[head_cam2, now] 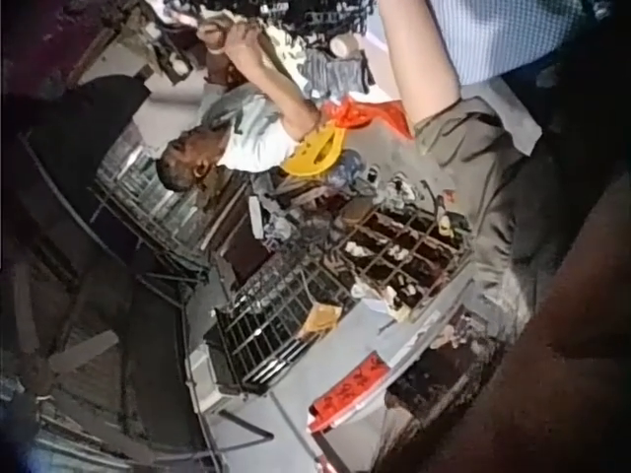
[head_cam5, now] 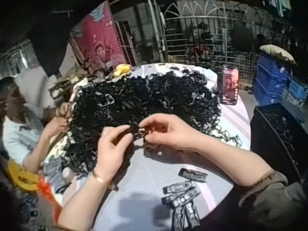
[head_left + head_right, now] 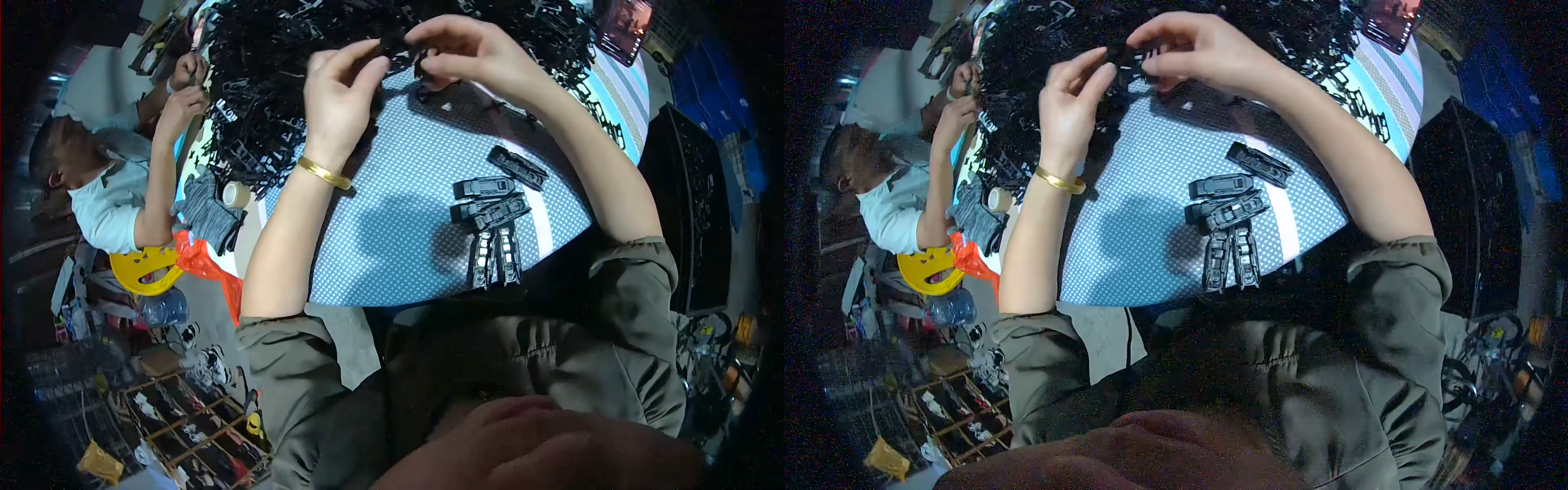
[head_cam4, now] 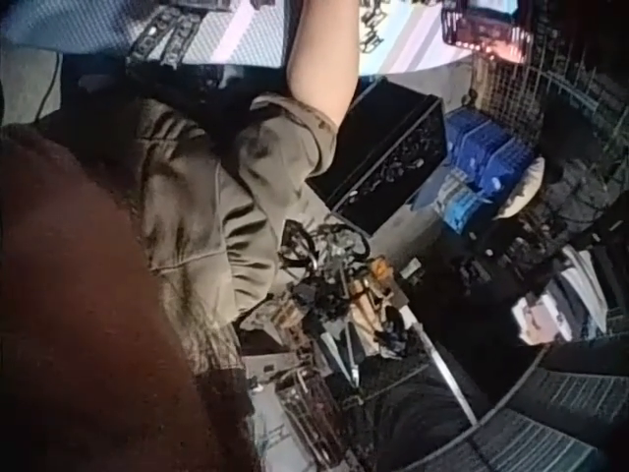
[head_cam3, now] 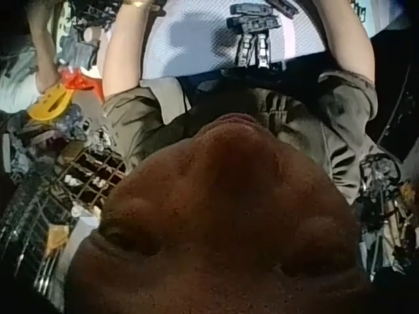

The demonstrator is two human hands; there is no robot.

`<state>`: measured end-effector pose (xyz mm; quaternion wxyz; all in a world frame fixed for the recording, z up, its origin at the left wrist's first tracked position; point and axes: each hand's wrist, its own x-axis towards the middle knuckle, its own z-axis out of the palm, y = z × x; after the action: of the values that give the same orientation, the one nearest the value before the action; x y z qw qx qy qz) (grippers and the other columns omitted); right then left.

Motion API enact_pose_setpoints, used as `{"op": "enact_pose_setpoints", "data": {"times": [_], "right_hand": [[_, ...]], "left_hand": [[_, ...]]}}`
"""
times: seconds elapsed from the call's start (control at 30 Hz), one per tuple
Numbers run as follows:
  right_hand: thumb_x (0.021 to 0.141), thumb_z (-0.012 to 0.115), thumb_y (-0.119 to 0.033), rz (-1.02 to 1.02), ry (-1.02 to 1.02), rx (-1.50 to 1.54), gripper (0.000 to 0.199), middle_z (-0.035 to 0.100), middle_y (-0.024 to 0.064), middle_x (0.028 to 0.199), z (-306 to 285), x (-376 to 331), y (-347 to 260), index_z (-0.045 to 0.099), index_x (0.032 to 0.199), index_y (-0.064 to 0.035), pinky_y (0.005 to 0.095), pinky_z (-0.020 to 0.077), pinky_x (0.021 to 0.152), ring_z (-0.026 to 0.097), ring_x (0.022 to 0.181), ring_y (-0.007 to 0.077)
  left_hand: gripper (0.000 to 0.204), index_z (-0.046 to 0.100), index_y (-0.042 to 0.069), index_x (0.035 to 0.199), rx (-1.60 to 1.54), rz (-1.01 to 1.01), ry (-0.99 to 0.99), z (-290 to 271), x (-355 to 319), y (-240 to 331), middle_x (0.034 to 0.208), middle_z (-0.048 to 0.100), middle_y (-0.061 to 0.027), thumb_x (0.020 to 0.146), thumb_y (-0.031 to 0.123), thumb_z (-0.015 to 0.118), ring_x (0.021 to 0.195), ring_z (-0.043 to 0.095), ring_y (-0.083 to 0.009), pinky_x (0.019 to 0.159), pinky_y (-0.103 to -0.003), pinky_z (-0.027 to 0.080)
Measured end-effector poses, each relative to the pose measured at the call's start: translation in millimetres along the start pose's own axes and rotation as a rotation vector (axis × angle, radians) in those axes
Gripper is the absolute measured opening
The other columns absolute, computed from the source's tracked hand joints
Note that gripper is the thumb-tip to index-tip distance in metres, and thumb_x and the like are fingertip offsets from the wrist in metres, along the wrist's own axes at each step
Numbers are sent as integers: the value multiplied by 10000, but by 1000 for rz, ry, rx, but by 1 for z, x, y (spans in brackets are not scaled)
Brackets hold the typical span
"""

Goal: Sorting small black plastic components and organizing them into stacks on a workbench.

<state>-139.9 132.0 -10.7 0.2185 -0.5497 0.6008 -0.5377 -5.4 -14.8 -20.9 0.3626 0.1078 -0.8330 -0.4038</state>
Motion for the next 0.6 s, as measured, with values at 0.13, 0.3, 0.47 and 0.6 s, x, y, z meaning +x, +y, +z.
{"op": "enact_pose_setpoints", "data": {"times": [0.13,0.3,0.47,0.6], "right_hand": [[811,595,-168,-24,149,365,323,586,36,837,9,1,-8,529,1101,-42,247,491,659,582,732,126],[807,587,-124,-96,134,98,299,586,57,975,7,-3,3,539,1094,-56,277,483,771,580,871,139],[768,613,-69,-225,132,-254,238,605,55,882,20,-5,2,579,1001,-31,235,489,700,595,788,129],[748,625,-61,-321,183,-416,206,605,68,873,19,-2,9,601,949,-26,239,499,645,598,749,138]], "left_hand": [[273,474,-34,1089,-864,-581,-332,1,-9,3,934,555,-116,837,57,524,804,597,-182,737,-275,535],[234,499,-32,1061,-948,-604,-362,13,-16,11,947,559,-124,832,16,506,841,597,-189,745,-274,534],[337,474,-37,1138,-804,-633,-227,7,-15,10,955,563,-133,802,-56,491,815,604,-172,730,-233,528],[357,410,-80,1174,-913,-616,-274,3,-13,20,965,556,-162,827,-23,474,849,602,-191,769,-240,519]]}}
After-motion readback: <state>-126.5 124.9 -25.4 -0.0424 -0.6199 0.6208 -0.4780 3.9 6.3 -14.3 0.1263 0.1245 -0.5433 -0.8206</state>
